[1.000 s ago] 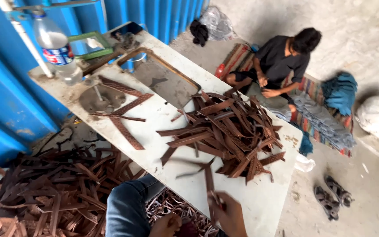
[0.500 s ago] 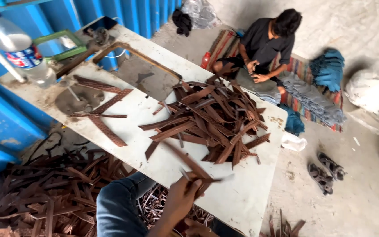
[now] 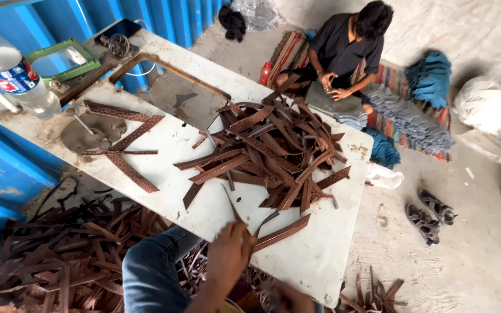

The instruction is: The person trims and organizes patterned leather straps at a workbench for shoe manufacturing.

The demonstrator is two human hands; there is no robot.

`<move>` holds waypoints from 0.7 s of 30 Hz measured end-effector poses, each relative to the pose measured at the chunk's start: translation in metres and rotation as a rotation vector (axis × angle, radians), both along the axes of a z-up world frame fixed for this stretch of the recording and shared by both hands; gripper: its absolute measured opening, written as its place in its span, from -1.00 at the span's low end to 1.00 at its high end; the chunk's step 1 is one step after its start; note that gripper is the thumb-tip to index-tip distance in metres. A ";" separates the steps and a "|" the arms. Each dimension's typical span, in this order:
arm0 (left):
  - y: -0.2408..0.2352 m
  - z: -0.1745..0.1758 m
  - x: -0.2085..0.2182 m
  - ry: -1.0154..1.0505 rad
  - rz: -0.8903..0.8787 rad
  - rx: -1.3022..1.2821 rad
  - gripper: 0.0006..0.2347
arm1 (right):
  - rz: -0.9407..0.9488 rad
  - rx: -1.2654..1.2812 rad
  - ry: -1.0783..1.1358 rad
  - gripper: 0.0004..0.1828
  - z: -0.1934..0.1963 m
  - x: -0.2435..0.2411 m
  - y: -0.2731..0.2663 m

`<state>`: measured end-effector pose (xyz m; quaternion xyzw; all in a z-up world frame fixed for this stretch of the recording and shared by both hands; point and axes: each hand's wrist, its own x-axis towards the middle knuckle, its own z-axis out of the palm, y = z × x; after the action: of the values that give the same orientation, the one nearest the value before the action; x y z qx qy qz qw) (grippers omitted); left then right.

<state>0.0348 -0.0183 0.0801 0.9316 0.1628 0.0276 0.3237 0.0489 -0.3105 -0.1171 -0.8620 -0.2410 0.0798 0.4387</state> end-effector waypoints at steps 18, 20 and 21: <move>-0.008 -0.026 -0.030 0.020 -0.075 0.080 -0.54 | -0.040 -0.340 -0.250 -0.61 0.202 0.051 0.116; -0.006 -0.011 -0.027 0.164 -0.012 -0.029 -0.49 | -0.021 -0.324 -0.267 -0.60 0.202 0.055 0.121; -0.003 -0.011 -0.025 0.031 0.028 -0.023 -0.48 | -0.013 -0.332 -0.232 -0.61 0.192 0.056 0.120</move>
<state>0.0097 -0.0213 0.0689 0.9258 0.1809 0.0157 0.3315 0.1051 -0.1910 0.0752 -0.9275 -0.2678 0.0160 0.2602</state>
